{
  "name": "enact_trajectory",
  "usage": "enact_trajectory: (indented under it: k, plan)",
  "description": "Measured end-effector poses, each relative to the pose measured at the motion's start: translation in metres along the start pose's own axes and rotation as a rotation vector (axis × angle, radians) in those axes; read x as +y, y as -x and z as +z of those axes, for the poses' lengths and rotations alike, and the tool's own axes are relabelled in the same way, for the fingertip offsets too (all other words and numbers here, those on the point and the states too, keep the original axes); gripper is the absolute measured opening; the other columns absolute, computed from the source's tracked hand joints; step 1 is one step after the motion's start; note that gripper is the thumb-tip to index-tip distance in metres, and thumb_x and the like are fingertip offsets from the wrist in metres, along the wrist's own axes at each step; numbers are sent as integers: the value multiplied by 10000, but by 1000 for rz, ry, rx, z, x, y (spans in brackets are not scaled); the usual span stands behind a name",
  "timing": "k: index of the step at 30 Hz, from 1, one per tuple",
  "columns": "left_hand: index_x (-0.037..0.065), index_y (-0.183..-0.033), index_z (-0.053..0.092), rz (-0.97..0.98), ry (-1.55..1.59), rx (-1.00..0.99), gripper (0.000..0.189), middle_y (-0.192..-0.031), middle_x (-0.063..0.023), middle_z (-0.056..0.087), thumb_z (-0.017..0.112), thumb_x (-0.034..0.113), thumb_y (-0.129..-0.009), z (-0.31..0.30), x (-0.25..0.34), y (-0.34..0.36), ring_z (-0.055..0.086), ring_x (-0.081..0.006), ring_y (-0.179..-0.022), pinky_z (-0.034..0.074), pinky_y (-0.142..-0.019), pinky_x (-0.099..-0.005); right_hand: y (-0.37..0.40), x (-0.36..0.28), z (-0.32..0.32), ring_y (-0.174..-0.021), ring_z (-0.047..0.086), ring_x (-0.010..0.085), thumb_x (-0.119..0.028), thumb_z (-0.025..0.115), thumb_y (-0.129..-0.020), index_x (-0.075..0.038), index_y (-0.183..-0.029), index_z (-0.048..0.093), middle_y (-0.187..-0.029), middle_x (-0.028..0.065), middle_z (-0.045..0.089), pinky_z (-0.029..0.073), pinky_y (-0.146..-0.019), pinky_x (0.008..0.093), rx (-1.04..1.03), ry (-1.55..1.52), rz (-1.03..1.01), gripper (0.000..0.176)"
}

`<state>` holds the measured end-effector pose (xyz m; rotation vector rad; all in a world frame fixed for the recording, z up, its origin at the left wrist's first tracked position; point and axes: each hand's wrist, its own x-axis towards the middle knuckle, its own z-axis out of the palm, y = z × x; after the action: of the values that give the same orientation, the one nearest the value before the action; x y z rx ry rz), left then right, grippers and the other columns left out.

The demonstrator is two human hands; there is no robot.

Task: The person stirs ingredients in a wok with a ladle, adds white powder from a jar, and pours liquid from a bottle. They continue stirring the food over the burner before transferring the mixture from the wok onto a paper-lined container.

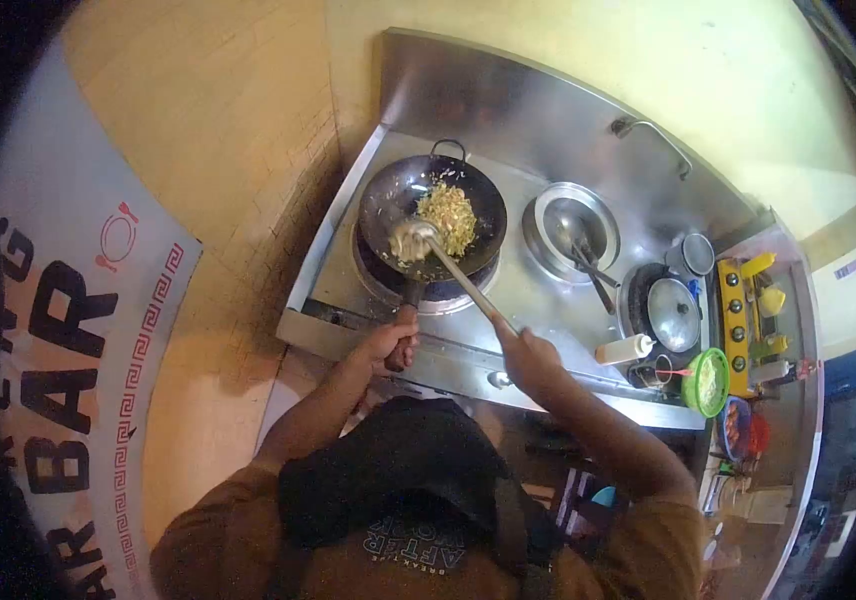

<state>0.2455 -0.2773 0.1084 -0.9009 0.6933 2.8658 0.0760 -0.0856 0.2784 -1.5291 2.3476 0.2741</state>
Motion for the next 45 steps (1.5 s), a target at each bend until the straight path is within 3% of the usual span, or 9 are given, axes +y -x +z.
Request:
enact_trajectory:
  k: [5,12,21,23,27,30,34,42,45]
  plan:
    - [44,-791,521,48,75,49,112,-669,-37,509,599,88,-859,108,-23,43,536,-180,-555,485,-520,-322,38,41,-53,-712,662,306,-95,464,-918,-226,-1490,262,-972,223,608,559,-588,436,-51,327,145,621]
    - [26,-773,528,78,-4,-19,128,-620,-91,544,609,99,-841,54,2,3,557,-221,-514,471,-479,-375,57,59,-115,-792,662,297,-88,500,-919,-257,-1468,292,-983,206,598,568,-649,383,216,626,18,611]
    - [57,-852,518,59,71,-51,119,-727,-39,509,624,109,-870,3,-7,-4,545,-154,-573,482,-492,-325,-31,64,5,-924,607,472,-124,559,-854,-135,-1472,298,-951,344,614,470,-833,523,59,-305,367,671]
    - [53,-867,516,70,60,-18,129,-752,-37,512,632,110,-868,4,-1,1,545,-155,-580,488,-499,-325,-31,85,34,-939,611,468,-127,562,-868,-148,-1473,299,-985,326,621,464,-843,523,159,-360,138,660]
    - [47,-903,503,83,36,-24,156,-765,-41,512,635,122,-873,-1,3,4,544,-160,-585,499,-519,-325,1,74,8,-941,601,496,-98,518,-834,-109,-1453,333,-979,342,620,462,-867,523,156,-298,97,646]
    - [44,-930,497,90,54,-30,168,-787,-48,514,634,127,-879,0,0,6,545,-167,-604,505,-529,-326,-1,68,-8,-987,593,492,-103,526,-831,-116,-1440,371,-1036,333,614,459,-892,506,20,-299,398,628]
    - [48,-950,515,73,59,29,176,-803,-45,538,630,173,-902,-3,1,4,562,-163,-606,514,-528,-343,22,78,-4,-947,602,491,-80,505,-830,-125,-1432,377,-979,339,617,464,-866,518,123,-392,60,617]
    - [53,-997,509,67,56,27,212,-845,-66,549,631,200,-905,-7,-2,2,570,-195,-633,522,-532,-342,-89,59,22,-795,629,468,-37,503,-818,-65,-1435,325,-885,303,638,496,-735,526,305,-390,165,643]
    - [50,-981,518,73,-43,38,201,-826,-71,565,620,208,-909,-4,11,6,584,-207,-598,514,-501,-353,-89,29,14,-737,632,457,-31,509,-809,-75,-1459,269,-821,293,636,512,-691,510,70,-232,120,694]
